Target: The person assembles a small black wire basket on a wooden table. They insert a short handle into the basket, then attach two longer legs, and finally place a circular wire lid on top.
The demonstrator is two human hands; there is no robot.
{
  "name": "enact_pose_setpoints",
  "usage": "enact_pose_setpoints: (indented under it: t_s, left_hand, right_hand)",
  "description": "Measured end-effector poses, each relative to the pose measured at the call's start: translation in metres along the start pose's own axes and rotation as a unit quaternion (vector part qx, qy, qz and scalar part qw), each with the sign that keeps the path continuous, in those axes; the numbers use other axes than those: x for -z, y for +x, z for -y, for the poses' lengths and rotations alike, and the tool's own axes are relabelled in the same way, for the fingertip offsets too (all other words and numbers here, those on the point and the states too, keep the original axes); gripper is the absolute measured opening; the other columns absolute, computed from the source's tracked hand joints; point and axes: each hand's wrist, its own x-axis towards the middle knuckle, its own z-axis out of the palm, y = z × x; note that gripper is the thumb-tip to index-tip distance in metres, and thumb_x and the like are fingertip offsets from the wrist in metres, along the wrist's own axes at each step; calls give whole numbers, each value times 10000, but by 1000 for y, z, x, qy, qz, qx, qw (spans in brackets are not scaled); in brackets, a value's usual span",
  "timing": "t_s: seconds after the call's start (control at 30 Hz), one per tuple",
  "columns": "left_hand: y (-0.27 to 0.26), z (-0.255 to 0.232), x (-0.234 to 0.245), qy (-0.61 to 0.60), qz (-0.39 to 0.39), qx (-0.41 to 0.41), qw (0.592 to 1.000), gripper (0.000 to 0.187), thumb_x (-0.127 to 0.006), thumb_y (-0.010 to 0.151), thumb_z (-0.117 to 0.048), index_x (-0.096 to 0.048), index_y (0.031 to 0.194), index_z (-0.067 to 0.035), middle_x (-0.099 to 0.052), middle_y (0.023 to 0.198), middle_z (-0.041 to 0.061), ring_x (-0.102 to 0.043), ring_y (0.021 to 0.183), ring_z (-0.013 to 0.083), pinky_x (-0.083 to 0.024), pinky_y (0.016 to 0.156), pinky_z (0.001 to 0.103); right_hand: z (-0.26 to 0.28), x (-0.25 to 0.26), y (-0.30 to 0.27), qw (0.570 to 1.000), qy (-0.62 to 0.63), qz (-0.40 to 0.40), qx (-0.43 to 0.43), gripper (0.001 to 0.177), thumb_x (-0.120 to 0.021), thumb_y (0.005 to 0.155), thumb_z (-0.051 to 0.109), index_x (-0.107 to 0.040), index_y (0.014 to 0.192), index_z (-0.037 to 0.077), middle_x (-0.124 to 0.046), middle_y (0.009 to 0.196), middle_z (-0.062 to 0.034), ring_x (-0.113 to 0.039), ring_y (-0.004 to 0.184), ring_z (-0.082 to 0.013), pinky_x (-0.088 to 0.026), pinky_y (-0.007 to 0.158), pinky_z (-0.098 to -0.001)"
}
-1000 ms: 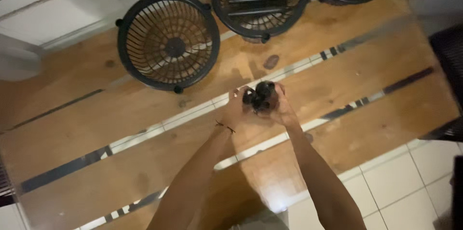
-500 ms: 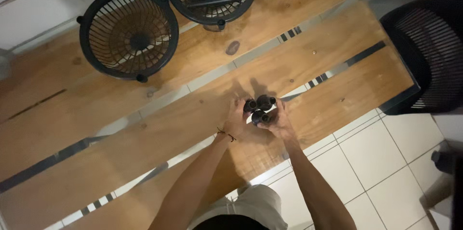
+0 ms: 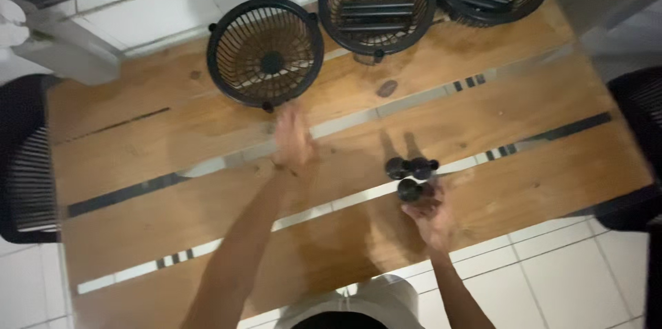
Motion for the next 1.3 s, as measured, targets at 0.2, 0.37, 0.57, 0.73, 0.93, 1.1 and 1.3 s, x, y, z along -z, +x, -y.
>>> enact_pose_setpoints:
  t_s: [0.2,0.37,0.57,0.73,0.93,1.1,1.3]
  left_hand:
    - [78,80,45,127,134,-102,977,819,-728,766,-434,-451,1463,-103,-469,1520,175,-411,1443,378,-258,1195,530]
    - [27,41,38,50,162,-42,985,419,-526,1105,-258,-549,1515,-174,-635,1409,104,-508,1372,351,-433,1125,483]
    - [-72,-17,73,-95,210,-162,960,793,-709,856,-481,-478,1495,-73,-502,1453,214,-524,1284,456,-447,932,689]
    - [-105,-58,118,-191,235,-119,946,615,-673,914,-420,-534,1393,-60,-545,1373,229,-602,1169,428,-514,906,540]
    - [-111,-95,168,-370,148,-89,913,496,-649,964,-419,-591,1264,-28,-620,1187,230,-626,1106,432,-514,913,515]
    - [-100,-106,206,-434,101,-30,895,449,-574,1025,-407,-576,1249,-17,-681,1057,176,-682,957,346,-527,836,461]
    - [-101,-100,240,-517,115,9,848,409,-514,1042,-380,-604,1223,-24,-677,984,105,-671,756,177,-541,739,340]
  right_hand:
    - [-50,-13,-64,995,38,-78,59,609,-841,792,34,-518,1307,74,-587,1091,-95,-620,904,-199,-618,774,-399]
    - [-32,-79,-100,977,-203,25,67,563,-805,789,-26,-557,1284,80,-638,1161,-85,-666,1007,-188,-594,825,-321]
    - [13,-188,-76,959,-189,170,125,730,-555,866,-133,-368,1542,69,-495,1485,-97,-517,1303,-158,-549,910,-301]
    - [38,-210,-85,983,-137,68,99,640,-588,920,-98,-467,1532,46,-625,1286,-159,-633,1109,-224,-540,942,-337]
    - [73,-182,-104,973,-58,53,218,597,-591,922,-86,-484,1497,30,-550,1461,-118,-561,1313,-201,-495,1070,-338]
    - [56,-133,-96,980,-10,19,199,532,-620,924,-69,-531,1432,63,-634,1354,-118,-637,1232,-184,-526,1057,-325]
    - [12,-61,-49,943,-36,-226,241,432,-714,888,-68,-581,1290,18,-659,1074,-56,-641,966,-156,-541,864,-306]
